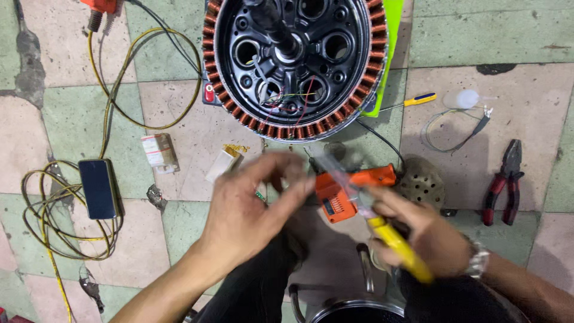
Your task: The person solders small wires onto a large motor stator by holding the wires in place and applying a soldering iron, then uses scissors to cut and strip a yellow wire before twisting the ends.
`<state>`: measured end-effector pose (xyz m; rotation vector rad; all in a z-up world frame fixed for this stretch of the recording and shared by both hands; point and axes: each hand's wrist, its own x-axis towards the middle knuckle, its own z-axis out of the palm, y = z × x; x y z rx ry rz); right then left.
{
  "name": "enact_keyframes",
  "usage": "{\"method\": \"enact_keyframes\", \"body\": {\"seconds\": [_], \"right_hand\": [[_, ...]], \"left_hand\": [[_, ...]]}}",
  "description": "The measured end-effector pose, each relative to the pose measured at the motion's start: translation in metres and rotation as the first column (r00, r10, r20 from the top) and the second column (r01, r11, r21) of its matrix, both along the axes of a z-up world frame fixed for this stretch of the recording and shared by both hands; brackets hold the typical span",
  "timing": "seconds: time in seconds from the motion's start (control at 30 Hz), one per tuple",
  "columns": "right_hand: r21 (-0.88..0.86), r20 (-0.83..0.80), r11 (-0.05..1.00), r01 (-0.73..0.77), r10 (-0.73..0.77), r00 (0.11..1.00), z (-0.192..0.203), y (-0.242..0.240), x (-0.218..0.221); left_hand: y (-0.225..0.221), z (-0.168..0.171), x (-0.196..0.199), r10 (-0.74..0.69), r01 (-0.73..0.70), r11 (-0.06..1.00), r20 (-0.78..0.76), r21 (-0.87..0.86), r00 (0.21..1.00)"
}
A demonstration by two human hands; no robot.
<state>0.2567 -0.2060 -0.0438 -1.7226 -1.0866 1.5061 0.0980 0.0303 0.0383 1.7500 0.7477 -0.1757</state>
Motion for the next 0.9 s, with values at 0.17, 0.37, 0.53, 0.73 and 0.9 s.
{"method": "enact_keyframes", "body": {"seconds": [0.17,0.37,0.53,0.73,0.9], "right_hand": [[-0.029,-0.535,0.966,0.256,-0.232,0.812,0.004,-0.031,0.024],[-0.081,-0.717,0.963,0.257,-0.235,0.656,-0.017,-0.029,0.039],[-0.101,-0.771,0.964,0.247,-0.232,0.593,-0.017,-0.013,0.031],[-0.157,-0.815,0.952,0.263,-0.276,0.510,-0.030,-0.009,0.027],[-0.030,-0.829,0.960,0.278,-0.179,0.530,-0.040,-0.006,0.030]], "left_hand": [[-0.004,-0.008,0.048,-0.027,-0.160,0.886,0.392,0.435,0.919],[-0.001,-0.022,0.058,-0.067,-0.154,0.869,0.421,0.470,0.904],[0.004,-0.019,0.064,-0.027,-0.136,0.884,0.338,0.448,0.941],[0.010,-0.017,0.068,0.016,-0.115,0.915,0.250,0.387,0.968],[0.011,-0.016,0.068,0.023,-0.113,0.938,0.267,0.327,0.963]]}}
